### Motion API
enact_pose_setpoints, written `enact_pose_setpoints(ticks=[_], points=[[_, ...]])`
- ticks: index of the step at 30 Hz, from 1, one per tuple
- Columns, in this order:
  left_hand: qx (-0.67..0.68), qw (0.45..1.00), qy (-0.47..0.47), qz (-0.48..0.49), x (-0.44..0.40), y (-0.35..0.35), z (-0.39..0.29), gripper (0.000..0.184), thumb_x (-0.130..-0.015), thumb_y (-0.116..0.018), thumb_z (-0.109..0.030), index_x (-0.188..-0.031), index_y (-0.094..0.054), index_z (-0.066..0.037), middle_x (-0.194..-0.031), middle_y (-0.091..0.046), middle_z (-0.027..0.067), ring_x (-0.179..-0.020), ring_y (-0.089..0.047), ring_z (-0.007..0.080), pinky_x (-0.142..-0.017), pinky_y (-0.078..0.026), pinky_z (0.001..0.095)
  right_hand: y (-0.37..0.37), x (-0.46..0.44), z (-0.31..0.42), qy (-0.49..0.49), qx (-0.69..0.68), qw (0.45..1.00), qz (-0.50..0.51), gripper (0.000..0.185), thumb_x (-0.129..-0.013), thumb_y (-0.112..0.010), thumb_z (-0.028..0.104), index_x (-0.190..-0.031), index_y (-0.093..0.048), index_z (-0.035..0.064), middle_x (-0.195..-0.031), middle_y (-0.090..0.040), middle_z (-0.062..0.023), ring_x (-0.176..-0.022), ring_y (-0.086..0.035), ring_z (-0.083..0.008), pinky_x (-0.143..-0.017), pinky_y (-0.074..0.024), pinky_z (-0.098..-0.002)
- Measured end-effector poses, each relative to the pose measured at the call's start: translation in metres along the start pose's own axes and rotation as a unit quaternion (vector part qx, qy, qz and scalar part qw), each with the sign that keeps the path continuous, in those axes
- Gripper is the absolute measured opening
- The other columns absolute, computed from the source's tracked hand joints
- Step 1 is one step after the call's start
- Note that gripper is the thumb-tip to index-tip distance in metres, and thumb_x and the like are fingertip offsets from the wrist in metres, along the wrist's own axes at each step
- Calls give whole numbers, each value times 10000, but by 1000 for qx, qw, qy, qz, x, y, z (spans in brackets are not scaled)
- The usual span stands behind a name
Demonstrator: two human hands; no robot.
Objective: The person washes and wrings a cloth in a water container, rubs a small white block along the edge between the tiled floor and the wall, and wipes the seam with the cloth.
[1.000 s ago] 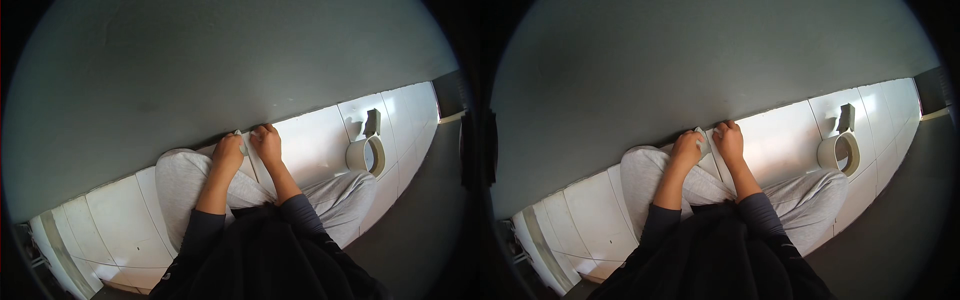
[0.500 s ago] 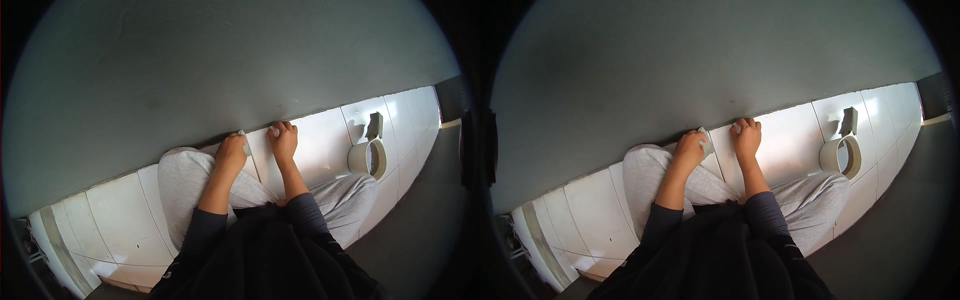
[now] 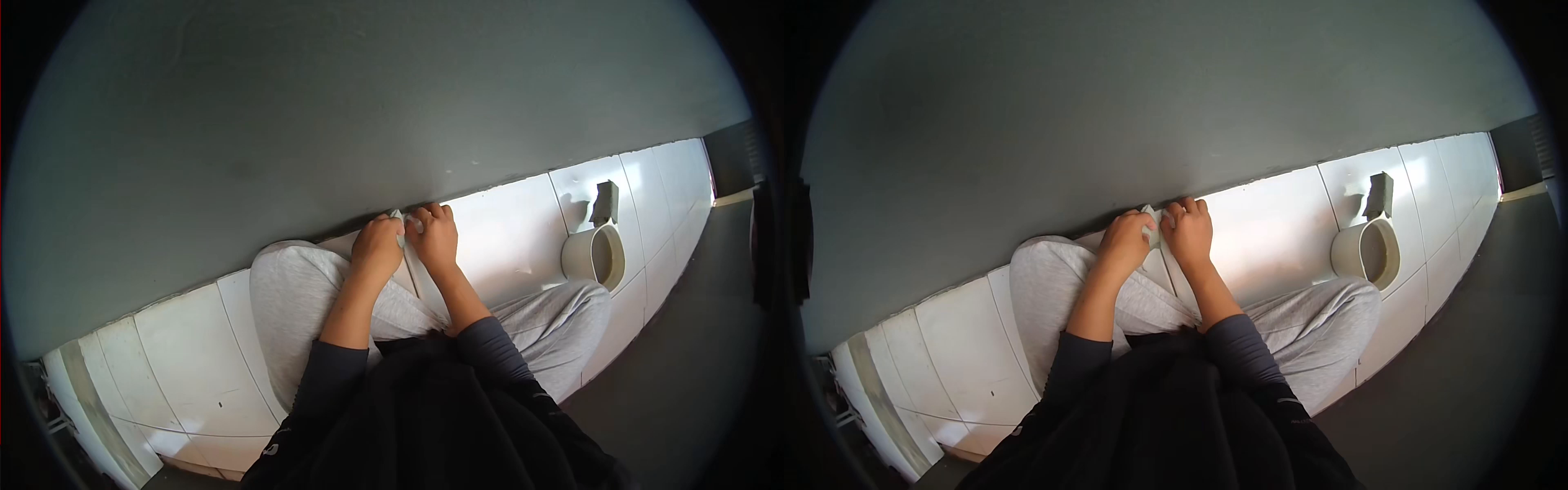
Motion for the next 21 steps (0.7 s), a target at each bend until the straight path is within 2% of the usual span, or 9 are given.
enact_pose_setpoints(ticks=[1, 5, 7, 9, 11, 15, 17, 19, 21], points=[[11, 1000, -8, 5, 0, 0, 1, 168, -713, -566, 44, -856, -617, -29, -930, -600, 151, -913, -567, 333, -801, -450, 391, -1, 1, 3, 10, 0, 1000, 14, 188, -631, -674, 103, -815, -663, 67, -882, -614, -93, -817, -534, -290, -737, -465, -381], [17, 1000, -16, 1, 0, -1, 7, 163, -718, -572, 42, -858, -615, -31, -930, -599, 148, -904, -569, 333, -787, -450, 388, 24, -11, -31, -116, 51, 991, -35, 190, -644, -679, 112, -828, -671, 62, -906, -628, -73, -825, -528, -281, -727, -473, -361], [20, 1000, -17, 7, -3, -3, 6, 159, -719, -573, 42, -854, -615, -32, -931, -599, 147, -901, -570, 332, -784, -451, 389, 28, -14, -40, -144, 61, 987, -43, 186, -647, -681, 108, -826, -671, 58, -923, -628, -73, -824, -527, -280, -736, -470, -361], [27, 999, -16, 12, -5, -6, 3, 155, -720, -574, 42, -850, -616, -32, -931, -599, 147, -898, -572, 332, -781, -452, 390, 20, -10, -33, -100, 53, 993, -18, 183, -671, -690, 123, -846, -671, 69, -938, -627, -67, -845, -531, -272, -756, -465, -360], [35, 998, -45, 11, -5, -8, 2, 152, -719, -578, 42, -846, -617, -33, -930, -599, 145, -895, -575, 329, -776, -453, 388, 14, -6, -20, -26, 24, 999, 0, 184, -644, -680, 92, -824, -671, 57, -913, -623, -79, -839, -533, -284, -740, -471, -366], [33, 999, -34, 17, -5, -5, 4, 158, -718, -582, 43, -851, -619, -34, -930, -600, 145, -899, -575, 326, -775, -454, 384, 26, -15, -40, -111, 50, 992, -43, 181, -648, -689, 107, -820, -671, 54, -909, -626, -58, -826, -536, -262, -717, -474, -357], [32, 999, -26, 14, -5, -6, 4, 168, -715, -583, 45, -858, -621, -34, -928, -601, 144, -901, -575, 327, -775, -454, 383, 22, -14, -40, -123, 45, 990, -58, 177, -653, -685, 108, -823, -672, 61, -915, -625, -58, -829, -536, -262, -723, -475, -358], [32, 999, -32, 19, -7, -8, 2, 169, -715, -582, 46, -859, -621, -34, -928, -601, 144, -899, -575, 328, -774, -454, 383, 14, -8, -29, -59, 20, 998, -15, 180, -655, -684, 109, -831, -675, 74, -921, -625, -55, -830, -535, -263, -727, -476, -358], [30, 999, -35, 25, -5, -8, 0, 170, -715, -581, 47, -860, -620, -33, -929, -601, 144, -898, -576, 328, -774, -454, 383, 15, -6, -28, -52, 35, 998, 12, 185, -655, -685, 112, -837, -678, 83, -924, -625, -50, -831, -534, -263, -727, -477, -358]])
Point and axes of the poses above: each hand's wrist, its own x-axis away from the middle knuckle, its own y-axis out of the back of the hand, z = x × y, the point moved 1 cm from there along -x, towards the middle knuckle
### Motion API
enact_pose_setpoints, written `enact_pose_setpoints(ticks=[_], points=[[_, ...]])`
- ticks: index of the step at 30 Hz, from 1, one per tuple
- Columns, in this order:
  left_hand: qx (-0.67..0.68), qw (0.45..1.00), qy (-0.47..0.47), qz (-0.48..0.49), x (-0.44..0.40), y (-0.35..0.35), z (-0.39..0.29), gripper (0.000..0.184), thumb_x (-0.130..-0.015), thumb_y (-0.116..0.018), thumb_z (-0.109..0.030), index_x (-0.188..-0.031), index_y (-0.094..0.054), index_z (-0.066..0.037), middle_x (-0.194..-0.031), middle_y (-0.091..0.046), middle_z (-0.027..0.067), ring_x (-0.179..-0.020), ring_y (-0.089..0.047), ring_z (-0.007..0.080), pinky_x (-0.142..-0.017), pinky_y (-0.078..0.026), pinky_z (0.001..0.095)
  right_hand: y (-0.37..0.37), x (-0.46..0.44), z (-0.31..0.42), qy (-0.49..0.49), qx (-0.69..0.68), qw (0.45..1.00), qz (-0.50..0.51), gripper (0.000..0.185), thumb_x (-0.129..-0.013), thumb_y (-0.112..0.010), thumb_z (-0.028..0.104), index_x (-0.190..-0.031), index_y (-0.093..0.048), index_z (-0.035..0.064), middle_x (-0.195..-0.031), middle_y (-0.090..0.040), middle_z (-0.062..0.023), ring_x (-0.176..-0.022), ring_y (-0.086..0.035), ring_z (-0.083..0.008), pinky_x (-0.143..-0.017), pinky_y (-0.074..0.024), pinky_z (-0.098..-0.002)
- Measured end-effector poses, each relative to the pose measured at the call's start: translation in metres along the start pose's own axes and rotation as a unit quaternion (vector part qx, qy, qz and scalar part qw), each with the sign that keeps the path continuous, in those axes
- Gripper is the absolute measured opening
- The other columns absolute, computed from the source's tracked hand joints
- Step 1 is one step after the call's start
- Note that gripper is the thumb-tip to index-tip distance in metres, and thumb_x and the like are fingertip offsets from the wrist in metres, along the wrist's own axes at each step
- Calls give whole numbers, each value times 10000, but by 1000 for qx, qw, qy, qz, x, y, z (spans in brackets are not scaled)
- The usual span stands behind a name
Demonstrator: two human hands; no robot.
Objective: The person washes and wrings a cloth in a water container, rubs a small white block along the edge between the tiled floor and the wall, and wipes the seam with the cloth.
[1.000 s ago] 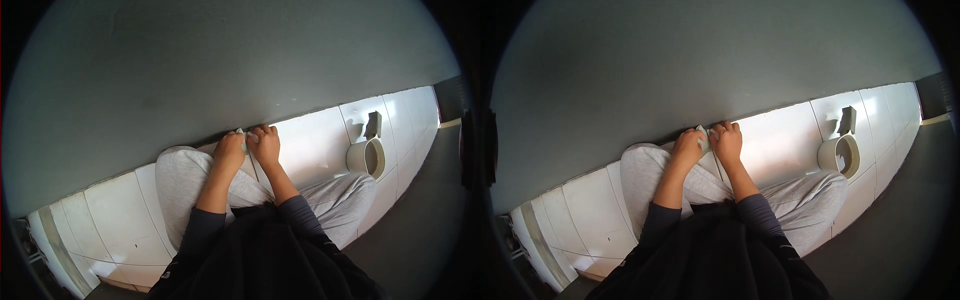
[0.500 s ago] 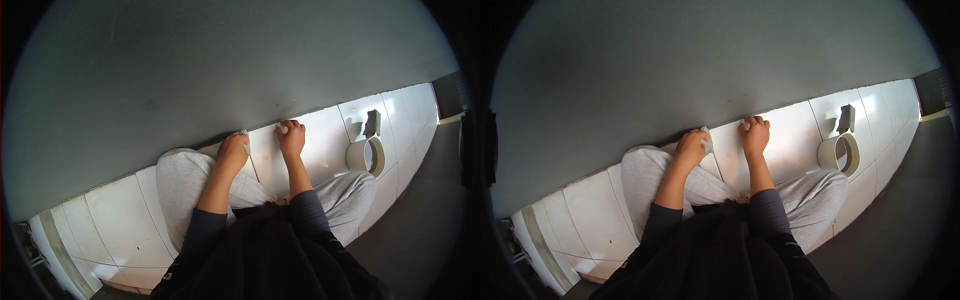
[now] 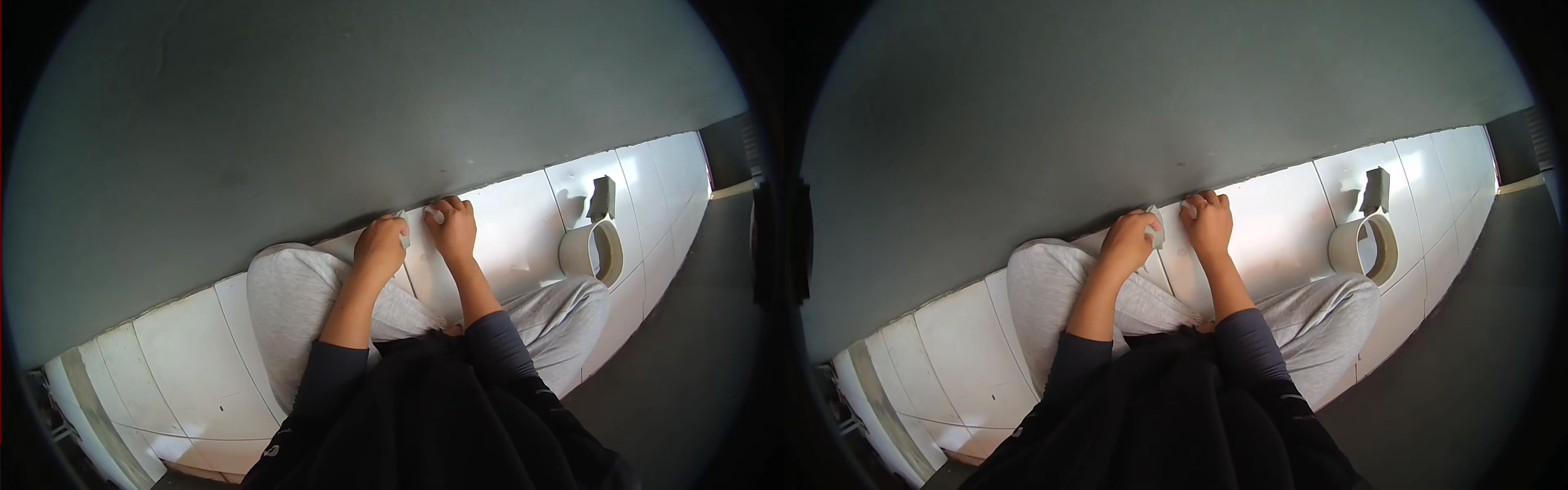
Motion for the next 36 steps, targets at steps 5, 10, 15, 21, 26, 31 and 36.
enact_pose_setpoints(ticks=[5, 10, 15, 21, 26, 31, 36], points=[[-9, 1000, 4, -9, 3, 6, 2, 172, -717, -582, 48, -864, -620, -34, -933, -599, 143, -890, -576, 329, -771, -455, 382, 4, -10, -7, -63, 5, 996, -61, 174, -654, -685, 109, -825, -672, 78, -926, -625, -47, -829, -533, -264, -726, -477, -364], [3, 1000, -6, 5, 1, 0, 0, 175, -721, -577, 49, -867, -620, -36, -940, -599, 139, -892, -574, 329, -770, -456, 383, 5, -8, -6, -31, 17, 999, -39, 185, -650, -682, 97, -833, -672, 70, -920, -630, -57, -829, -536, -278, -722, -474, -369], [-8, 1000, 11, 9, 2, 4, 0, 179, -726, -571, 48, -875, -622, -38, -949, -602, 134, -899, -575, 328, -774, -458, 383, 4, -10, -5, -41, 19, 997, -55, 168, -646, -674, 83, -813, -663, 71, -930, -626, -50, -812, -531, -276, -722, -471, -369], [-5, 1000, -5, 12, 3, -1, 4, 184, -727, -568, 46, -881, -623, -38, -961, -603, 137, -915, -575, 327, -786, -456, 389, 12, -17, -17, -85, 26, 992, -95, 154, -641, -683, 99, -792, -665, 73, -874, -624, -67, -773, -542, -273, -699, -472, -372], [-22, 999, -11, 25, 1, -5, -1, 190, -725, -561, 53, -879, -623, -39, -966, -605, 137, -920, -574, 332, -788, -455, 391, 1, -6, 1, -15, 5, 999, -37, 153, -636, -687, 100, -783, -661, 70, -861, -621, -76, -756, -545, -294, -683, -471, -379], [-5, 999, -12, 32, 7, 1, 1, 203, -727, -555, 55, -887, -624, -48, -979, -601, 132, -924, -572, 331, -799, -453, 391, 10, -18, -20, -96, 39, 992, -74, 158, -646, -688, 117, -795, -666, 71, -868, -626, -74, -785, -548, -288, -693, -471, -383], [-18, 998, -29, 45, 5, 0, -11, 202, -738, -550, 42, -901, -621, -54, -985, -593, 116, -950, -563, 311, -822, -450, 382, 0, -8, -3, -27, -6, 999, -21, 176, -649, -688, 117, -812, -662, 59, -881, -625, -82, -783, -548, -294, -700, -469, -384]])
Point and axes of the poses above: each hand's wrist, its own x-axis away from the middle knuckle, its own y-axis out of the back of the hand, z = x × y, the point moved 1 cm from there along -x, towards the middle knuckle
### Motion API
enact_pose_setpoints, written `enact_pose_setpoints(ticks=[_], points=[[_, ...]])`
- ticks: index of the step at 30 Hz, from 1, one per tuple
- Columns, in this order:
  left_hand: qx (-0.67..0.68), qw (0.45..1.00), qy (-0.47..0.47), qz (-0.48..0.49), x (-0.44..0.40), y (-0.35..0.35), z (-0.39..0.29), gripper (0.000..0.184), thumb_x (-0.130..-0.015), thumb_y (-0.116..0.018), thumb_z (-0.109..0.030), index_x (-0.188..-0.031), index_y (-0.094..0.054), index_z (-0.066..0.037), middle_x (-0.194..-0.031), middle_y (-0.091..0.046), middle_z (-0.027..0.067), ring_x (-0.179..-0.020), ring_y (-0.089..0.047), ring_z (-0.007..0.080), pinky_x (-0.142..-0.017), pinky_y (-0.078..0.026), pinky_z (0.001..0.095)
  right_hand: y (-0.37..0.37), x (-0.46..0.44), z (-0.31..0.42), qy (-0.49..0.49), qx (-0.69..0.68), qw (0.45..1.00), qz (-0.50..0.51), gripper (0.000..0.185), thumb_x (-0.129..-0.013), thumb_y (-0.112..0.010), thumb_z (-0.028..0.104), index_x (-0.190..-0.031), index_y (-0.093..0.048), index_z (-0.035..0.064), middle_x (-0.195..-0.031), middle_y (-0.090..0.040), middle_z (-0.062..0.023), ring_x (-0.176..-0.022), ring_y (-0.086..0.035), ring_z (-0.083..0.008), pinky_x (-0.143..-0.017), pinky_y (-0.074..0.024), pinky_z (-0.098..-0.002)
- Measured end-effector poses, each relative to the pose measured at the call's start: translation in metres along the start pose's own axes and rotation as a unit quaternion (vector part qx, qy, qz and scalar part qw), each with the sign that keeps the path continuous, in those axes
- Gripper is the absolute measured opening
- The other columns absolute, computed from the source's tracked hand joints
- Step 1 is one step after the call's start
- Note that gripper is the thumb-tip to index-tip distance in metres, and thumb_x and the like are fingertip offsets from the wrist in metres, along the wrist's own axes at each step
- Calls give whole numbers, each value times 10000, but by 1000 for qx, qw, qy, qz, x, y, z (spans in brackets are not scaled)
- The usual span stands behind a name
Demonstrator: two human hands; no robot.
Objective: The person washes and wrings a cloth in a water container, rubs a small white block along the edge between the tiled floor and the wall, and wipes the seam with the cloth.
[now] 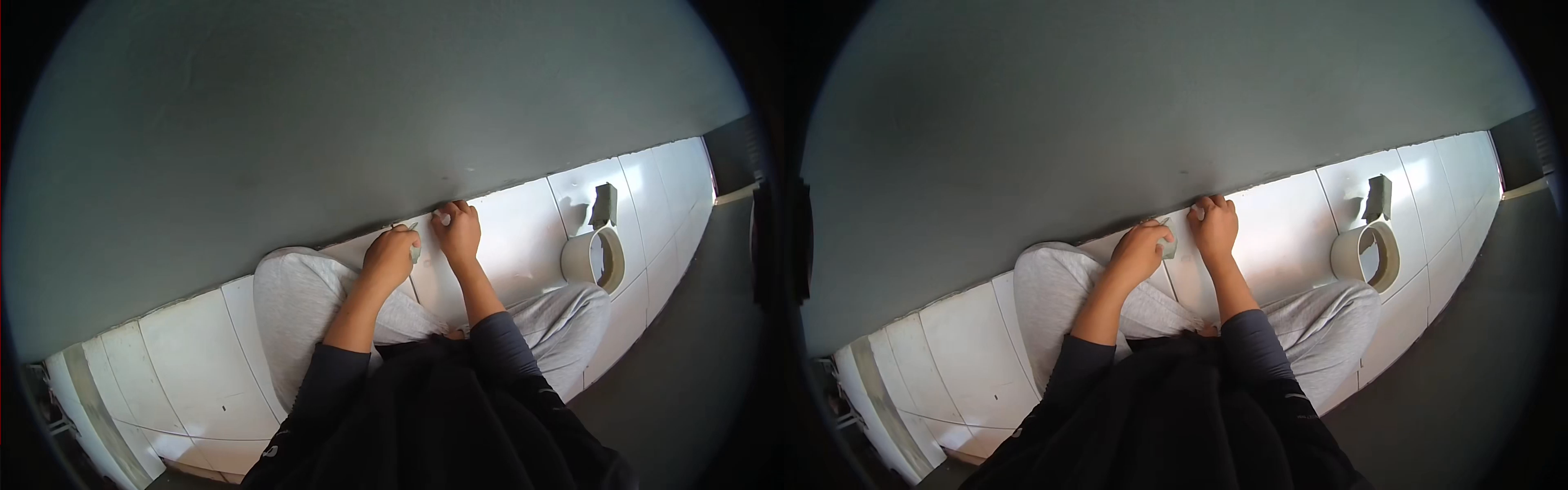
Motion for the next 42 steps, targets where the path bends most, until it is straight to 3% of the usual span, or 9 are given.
enact_pose_setpoints(ticks=[5, 10, 16, 22, 26, 32, 36, 38, 42], points=[[6, 1000, 10, 0, 3, 1, 8, 191, -749, -547, 30, -903, -621, -55, -993, -590, 114, -968, -555, 304, -831, -446, 382, 12, -11, -17, -81, 33, 995, -54, 160, -649, -685, 119, -796, -661, 59, -868, -627, -75, -769, -544, -293, -693, -469, -384], [4, 1000, -3, -2, -2, -6, 6, 187, -737, -551, 38, -891, -612, -48, -965, -590, 119, -938, -562, 308, -808, -448, 385, -6, 3, 5, 29, -20, 999, -11, 179, -639, -703, 131, -796, -659, 56, -876, -627, -85, -779, -547, -296, -704, -469, -384], [8, 1000, -9, -4, 6, -3, 14, 189, -735, -544, 41, -887, -608, -50, -950, -588, 121, -915, -565, 313, -793, -446, 388, 8, -10, -14, -68, 23, 997, -43, 174, -634, -700, 117, -792, -658, 58, -886, -628, -64, -780, -540, -283, -684, -470, -376], [4, 1000, -1, 10, 0, -5, 4, 202, -733, -542, 50, -894, -611, -51, -963, -588, 126, -922, -566, 314, -796, -448, 387, 5, -1, 3, 12, -3, 999, 39, 178, -645, -709, 129, -802, -657, 64, -903, -618, -61, -815, -545, -292, -723, -473, -382], [5, 1000, 3, -15, 5, -2, 16, 202, -735, -542, 47, -896, -615, -50, -971, -588, 124, -933, -567, 311, -802, -450, 384, 12, -12, -20, -88, 31, 995, -20, 164, -644, -683, 109, -801, -658, 68, -877, -623, -69, -792, -546, -282, -707, -469, -379], [6, 1000, 1, -9, 0, -6, 6, 205, -732, -542, 53, -891, -619, -51, -967, -591, 123, -936, -568, 314, -813, -451, 387, 6, -2, 5, -17, -14, 999, 46, 164, -649, -685, 122, -795, -648, 59, -887, -618, -64, -843, -559, -283, -724, -478, -372], [3, 999, 23, -23, 6, 0, 13, 195, -733, -542, 48, -879, -622, -52, -962, -596, 122, -929, -571, 317, -803, -457, 392, 13, -14, -16, -114, -2, 994, 0, 172, -646, -688, 118, -803, -653, 57, -881, -615, -60, -811, -555, -278, -706, -477, -385], [8, 997, 65, -52, 5, -2, 15, 186, -733, -542, 43, -869, -623, -56, -962, -599, 124, -921, -574, 320, -793, -463, 400, 8, -13, -15, -95, 18, 995, -18, 159, -647, -686, 121, -784, -643, 52, -885, -613, -68, -817, -560, -284, -698, -478, -395], [-18, 995, 75, -58, 1, -3, 8, 165, -732, -548, 24, -855, -625, -56, -983, -600, 127, -923, -578, 324, -797, -467, 402, 4, 0, 9, -15, -13, 998, 56, 159, -660, -685, 136, -785, -641, 48, -906, -614, -85, -835, -570, -297, -716, -482, -398]])
Point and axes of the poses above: each hand's wrist, its own x-axis away from the middle knuckle, its own y-axis out of the back of the hand, z = x × y, the point moved 1 cm from there along -x, towards the middle knuckle
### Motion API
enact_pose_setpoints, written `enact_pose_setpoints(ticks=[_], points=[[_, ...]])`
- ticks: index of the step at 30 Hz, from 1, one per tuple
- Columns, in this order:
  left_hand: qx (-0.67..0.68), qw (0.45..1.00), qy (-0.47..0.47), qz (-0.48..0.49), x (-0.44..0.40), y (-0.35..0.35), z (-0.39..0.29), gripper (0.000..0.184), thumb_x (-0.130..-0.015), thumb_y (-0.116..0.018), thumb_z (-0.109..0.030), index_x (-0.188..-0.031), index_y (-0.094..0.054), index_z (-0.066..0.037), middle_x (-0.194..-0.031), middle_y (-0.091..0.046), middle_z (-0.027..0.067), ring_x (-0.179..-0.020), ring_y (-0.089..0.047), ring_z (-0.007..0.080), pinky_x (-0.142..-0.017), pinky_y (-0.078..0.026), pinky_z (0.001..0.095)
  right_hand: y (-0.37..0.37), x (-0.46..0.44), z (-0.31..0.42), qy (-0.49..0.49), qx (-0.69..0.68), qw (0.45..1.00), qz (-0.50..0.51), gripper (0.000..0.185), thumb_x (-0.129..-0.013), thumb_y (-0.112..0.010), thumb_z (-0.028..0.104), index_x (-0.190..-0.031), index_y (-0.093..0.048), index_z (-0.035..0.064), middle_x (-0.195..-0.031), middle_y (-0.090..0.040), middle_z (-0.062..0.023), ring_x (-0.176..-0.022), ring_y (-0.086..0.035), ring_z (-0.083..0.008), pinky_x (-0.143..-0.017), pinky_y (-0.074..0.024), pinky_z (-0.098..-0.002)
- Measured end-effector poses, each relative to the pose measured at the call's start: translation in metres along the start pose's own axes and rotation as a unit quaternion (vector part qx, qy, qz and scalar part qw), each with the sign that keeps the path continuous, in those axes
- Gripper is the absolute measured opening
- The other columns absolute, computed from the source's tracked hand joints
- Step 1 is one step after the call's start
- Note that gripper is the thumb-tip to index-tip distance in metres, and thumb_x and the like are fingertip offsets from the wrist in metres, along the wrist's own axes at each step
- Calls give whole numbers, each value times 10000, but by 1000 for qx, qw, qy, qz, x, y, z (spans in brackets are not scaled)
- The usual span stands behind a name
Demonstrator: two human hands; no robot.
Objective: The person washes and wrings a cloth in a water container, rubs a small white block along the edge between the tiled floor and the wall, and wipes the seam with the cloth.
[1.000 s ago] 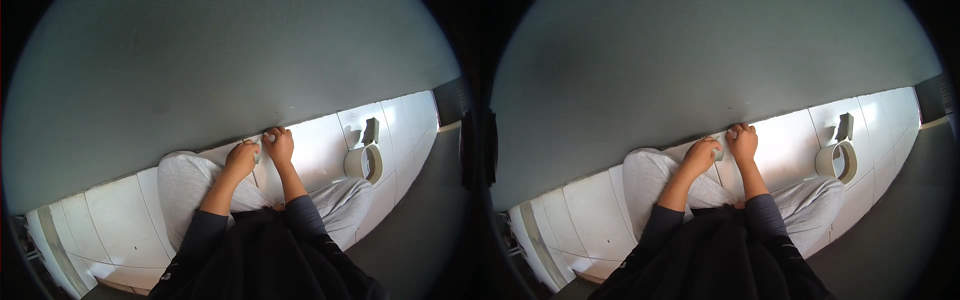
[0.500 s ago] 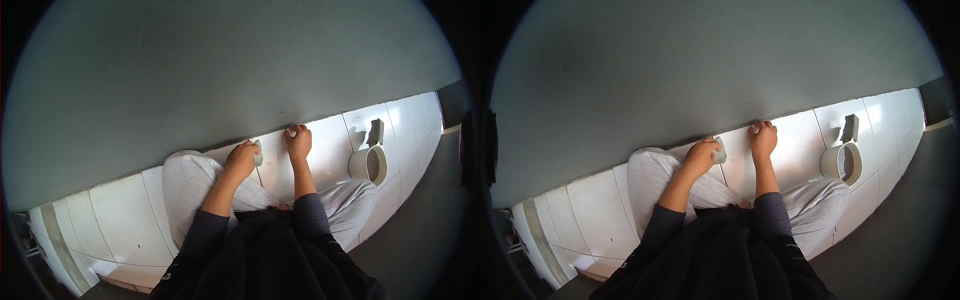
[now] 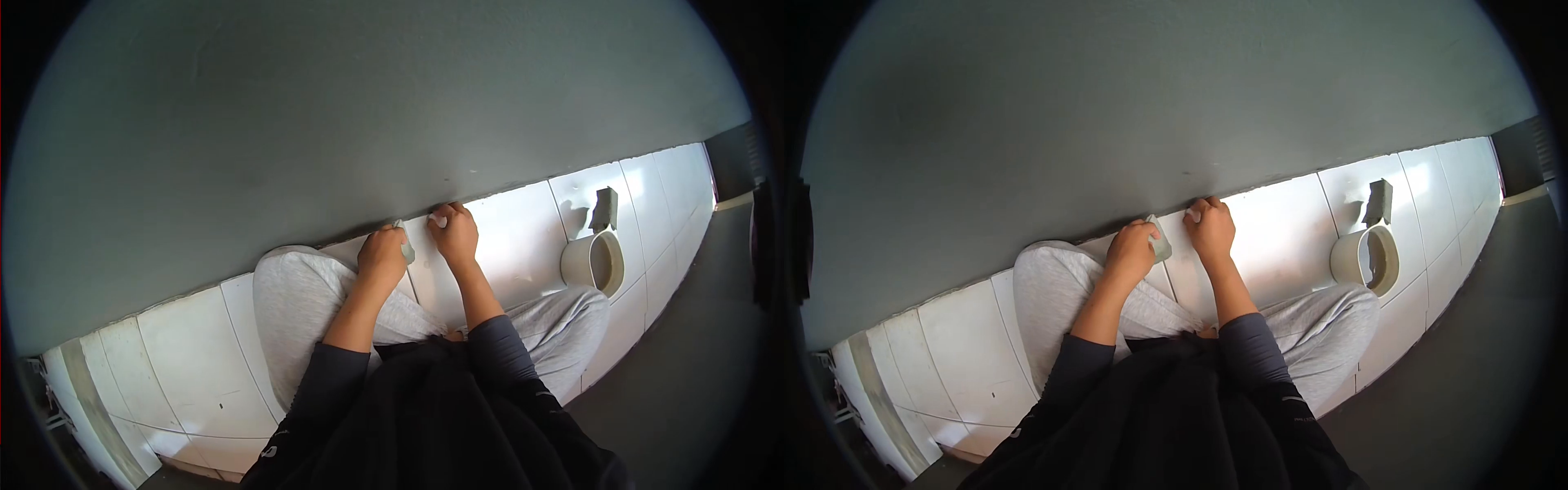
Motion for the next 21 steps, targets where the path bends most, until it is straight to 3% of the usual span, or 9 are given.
enact_pose_setpoints(ticks=[3, 4, 7, 10, 13, 16, 21], points=[[-15, 999, 29, -2, 1, 4, 7, 184, -732, -541, 20, -886, -619, -44, -998, -598, 140, -932, -582, 323, -805, -471, 404, 11, -11, -16, -52, 16, 995, -78, 184, -661, -687, 126, -827, -657, 53, -904, -618, -74, -812, -565, -279, -691, -483, -385], [-43, 998, 49, -7, 3, 5, 7, 187, -739, -531, 13, -905, -609, -21, -1011, -594, 156, -939, -584, 327, -811, -475, 406, 14, -14, -23, -109, -7, 991, -77, 189, -664, -682, 114, -839, -653, 49, -914, -618, -72, -798, -560, -272, -690, -479, -385], [-90, 993, 74, -1, 1, 3, 5, 193, -750, -540, -4, -933, -591, 26, -1054, -576, 190, -945, -590, 343, -807, -494, 406, 8, -11, -16, -121, -1, 990, -74, 191, -669, -677, 115, -846, -647, 49, -926, -614, -74, -825, -568, -278, -711, -478, -387], [-112, 990, 86, 19, -1, 3, 0, 203, -763, -552, -14, -953, -583, 48, -1112, -551, 204, -948, -595, 354, -798, -512, 404, -3, 2, 4, 12, -16, 1000, -10, 175, -664, -678, 130, -812, -638, 47, -917, -608, -74, -864, -573, -286, -725, -481, -381], [-122, 988, 95, 18, 3, 7, 4, 221, -768, -521, -15, -970, -583, 47, -1103, -554, 204, -958, -592, 344, -815, -500, 400, 6, -7, -15, -35, 25, 996, -80, 171, -674, -670, 114, -828, -637, 47, -884, -607, -68, -796, -550, -282, -688, -478, -383], [-130, 987, 95, 17, 2, 7, 6, 230, -763, -496, -13, -966, -588, 43, -1064, -571, 206, -960, -590, 336, -829, -489, 396, 9, -10, -18, -105, 7, 991, -80, 164, -679, -669, 88, -832, -629, 46, -903, -594, -79, -830, -549, -287, -703, -472, -380], [-126, 984, 102, 78, 0, 5, -1, 203, -779, -545, -31, -959, -606, 40, -1131, -538, 211, -951, -606, 333, -801, -514, 399, -10, 10, 14, 9, 1, 1000, -21, 177, -666, -692, 117, -817, -623, 58, -916, -599, -76, -867, -562, -288, -739, -477, -387]])
Point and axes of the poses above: each hand's wrist, its own x-axis away from the middle knuckle, its own y-axis out of the back of the hand, z = x × y, the point moved 1 cm from there along -x, towards the middle knuckle
